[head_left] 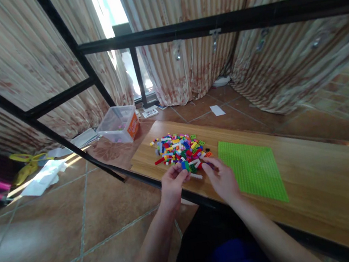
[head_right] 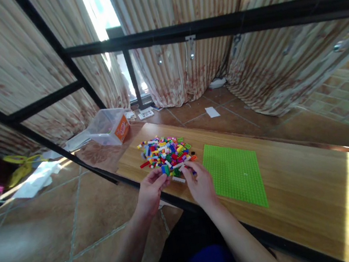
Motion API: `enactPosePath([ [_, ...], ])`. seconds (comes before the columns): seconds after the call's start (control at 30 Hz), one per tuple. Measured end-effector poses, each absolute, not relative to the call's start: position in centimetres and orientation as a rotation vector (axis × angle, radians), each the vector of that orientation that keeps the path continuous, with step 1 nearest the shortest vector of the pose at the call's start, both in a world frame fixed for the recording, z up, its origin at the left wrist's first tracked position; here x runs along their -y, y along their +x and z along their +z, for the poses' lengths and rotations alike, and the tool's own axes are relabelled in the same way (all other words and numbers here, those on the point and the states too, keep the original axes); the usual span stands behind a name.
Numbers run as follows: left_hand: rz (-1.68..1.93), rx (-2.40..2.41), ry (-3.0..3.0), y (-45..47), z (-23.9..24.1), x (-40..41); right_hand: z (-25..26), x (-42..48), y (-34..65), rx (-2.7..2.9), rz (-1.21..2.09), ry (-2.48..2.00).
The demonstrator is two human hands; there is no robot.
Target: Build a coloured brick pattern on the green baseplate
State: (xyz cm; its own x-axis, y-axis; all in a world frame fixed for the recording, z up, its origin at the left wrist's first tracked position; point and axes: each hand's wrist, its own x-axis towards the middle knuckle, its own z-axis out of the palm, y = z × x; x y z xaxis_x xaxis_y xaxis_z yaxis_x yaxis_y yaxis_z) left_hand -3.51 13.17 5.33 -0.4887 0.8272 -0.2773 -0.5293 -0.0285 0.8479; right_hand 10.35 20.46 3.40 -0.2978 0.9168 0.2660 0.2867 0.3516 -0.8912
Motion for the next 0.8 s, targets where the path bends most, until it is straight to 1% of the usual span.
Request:
enactPosePath([
  [0.07,1.643,-1.206,0.413,-2.0,5.6,-12.9,4.3,-19.2,10.1,1.613,1.258,-1.015],
  [0.1,1.608,-1.208,0.447,-1.3,5.7,-12.7,4.6,-18.7,10.2,1.548,1.336,-1.003],
  [0.27,1.479,-1.233,0.586,0.7,5.9,-11.8,5.0,-17.0,11.8,1.425,1.461,-1.011],
  [0.4,1.382,-1.174,0.624,2.1,5.5,-10.8,4.4,-15.8,14.3,1.276,1.665,-1.009],
  [0.47,1.333,-1.128,0.604,2.8,5.3,-10.5,3.9,-15.4,15.6,1.255,1.701,-1.03],
  [0.53,1.287,-1.112,0.603,3.5,5.1,-10.6,3.5,-15.6,16.9,1.281,1.652,-1.071],
  [0.6,1.271,-1.149,0.647,4.0,4.8,-11.2,3.1,-16.9,18.3,1.34,1.504,-1.129],
  [0.73,1.283,-1.305,0.82,4.5,3.7,-13.2,2.0,-21.5,21.2,1.505,0.965,-1.299],
  [0.8,1.273,-1.383,0.94,4.6,3.0,-14.1,1.2,-23.3,22.6,1.614,0.812,-1.35],
])
